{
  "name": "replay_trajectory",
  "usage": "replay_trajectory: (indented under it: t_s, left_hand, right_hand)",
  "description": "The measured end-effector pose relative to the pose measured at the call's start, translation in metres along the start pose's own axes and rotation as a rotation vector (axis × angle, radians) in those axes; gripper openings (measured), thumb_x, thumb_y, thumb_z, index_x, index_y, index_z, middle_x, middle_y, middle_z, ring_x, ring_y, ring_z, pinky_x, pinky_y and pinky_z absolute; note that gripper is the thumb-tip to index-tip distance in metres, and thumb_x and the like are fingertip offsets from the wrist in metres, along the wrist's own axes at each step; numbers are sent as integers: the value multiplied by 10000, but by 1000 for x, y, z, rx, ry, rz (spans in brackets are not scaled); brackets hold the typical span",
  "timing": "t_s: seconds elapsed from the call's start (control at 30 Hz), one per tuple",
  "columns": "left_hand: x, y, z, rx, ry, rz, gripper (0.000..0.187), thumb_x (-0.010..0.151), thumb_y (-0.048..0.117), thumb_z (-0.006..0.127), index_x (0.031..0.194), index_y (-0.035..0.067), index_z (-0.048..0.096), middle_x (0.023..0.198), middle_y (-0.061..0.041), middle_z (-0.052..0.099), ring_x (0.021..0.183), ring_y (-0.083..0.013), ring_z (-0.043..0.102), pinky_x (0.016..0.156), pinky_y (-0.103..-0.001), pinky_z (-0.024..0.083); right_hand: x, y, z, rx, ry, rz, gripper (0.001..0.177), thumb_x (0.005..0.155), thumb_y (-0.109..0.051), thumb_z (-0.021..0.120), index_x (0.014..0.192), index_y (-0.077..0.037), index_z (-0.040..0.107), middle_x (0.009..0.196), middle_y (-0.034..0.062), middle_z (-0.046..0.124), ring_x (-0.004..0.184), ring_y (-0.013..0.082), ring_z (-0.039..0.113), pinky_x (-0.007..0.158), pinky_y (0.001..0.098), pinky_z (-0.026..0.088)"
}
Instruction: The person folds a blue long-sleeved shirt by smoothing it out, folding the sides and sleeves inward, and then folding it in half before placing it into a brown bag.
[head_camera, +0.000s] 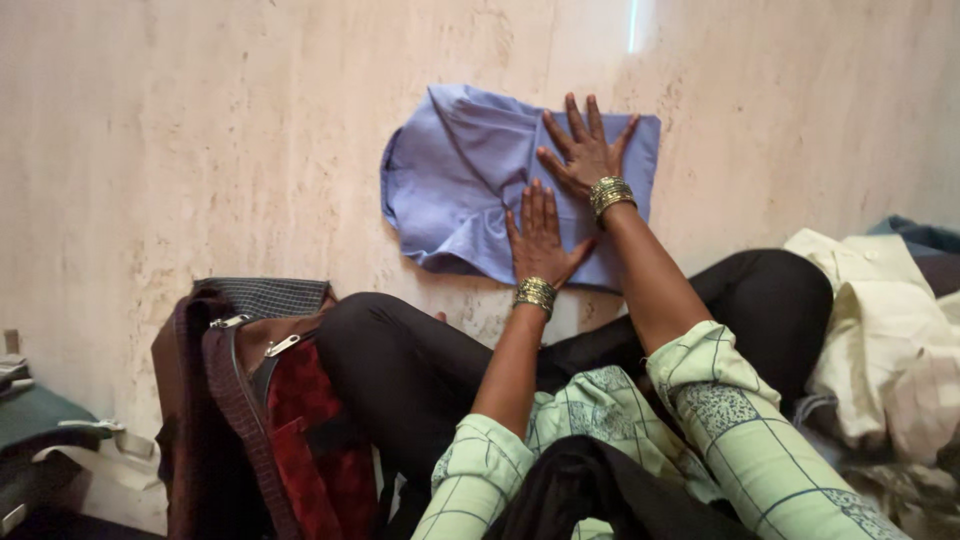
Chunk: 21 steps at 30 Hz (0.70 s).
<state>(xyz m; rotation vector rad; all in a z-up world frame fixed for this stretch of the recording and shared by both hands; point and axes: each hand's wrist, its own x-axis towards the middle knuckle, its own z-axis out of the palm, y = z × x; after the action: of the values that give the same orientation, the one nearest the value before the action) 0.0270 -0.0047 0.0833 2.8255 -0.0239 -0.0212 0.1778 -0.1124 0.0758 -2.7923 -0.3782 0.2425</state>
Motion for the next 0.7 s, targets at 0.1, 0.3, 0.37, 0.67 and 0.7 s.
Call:
replay_trajectory:
  t_s: [0.1, 0.3, 0.37, 0.67, 0.7]
  left_hand:
    - [0, -1, -2, -32, 2, -2, 1235, 766, 790, 615, 1636, 71, 115, 1731, -112, 56, 1604, -262, 11, 1255, -583, -15]
    - [3, -1, -2, -32, -15, -4, 1249, 751, 837, 584, 1630, 80, 120, 1732, -111, 53, 1603, -261, -5, 1248, -574, -25]
    - [3, -2, 1, 11, -92, -20, 1244, 747, 828, 573, 1634, 85, 114, 1731, -102, 38, 1598, -256, -20, 1245, -567, -33]
    - [3, -2, 20, 227, 6, -22, 1092, 854, 736, 517, 1647, 106, 107, 1736, -84, 4, 1595, -239, -51, 1237, -555, -49]
    - [4, -2, 17, 193, 67, -15, 1119, 849, 767, 515, 1650, 102, 103, 1742, -74, 11, 1603, -229, -47, 1250, -549, -45]
  right_hand:
    - [10, 2, 2, -32, 37, 16, 710, 963, -748, 269, 1593, -423, 268, 1724, -38, 52, 1575, 262, -18, 1029, 837, -153]
    - [1, 7, 12, -48, 26, 42, 691, 965, -712, 260, 1588, -413, 267, 1704, -26, 87, 1559, 298, 9, 1013, 844, -156]
    - [-27, 2, 19, -56, 83, 32, 665, 1011, -685, 264, 1599, -378, 293, 1713, 4, 128, 1573, 320, 45, 1030, 842, -150]
    - [-87, -8, 28, -77, 155, 74, 628, 1013, -666, 303, 1577, -396, 346, 1712, -4, 204, 1578, 336, 154, 1048, 847, -107]
    - [-80, -5, 27, -79, 102, 99, 659, 992, -695, 300, 1580, -401, 325, 1710, -25, 175, 1566, 332, 141, 1021, 866, -105]
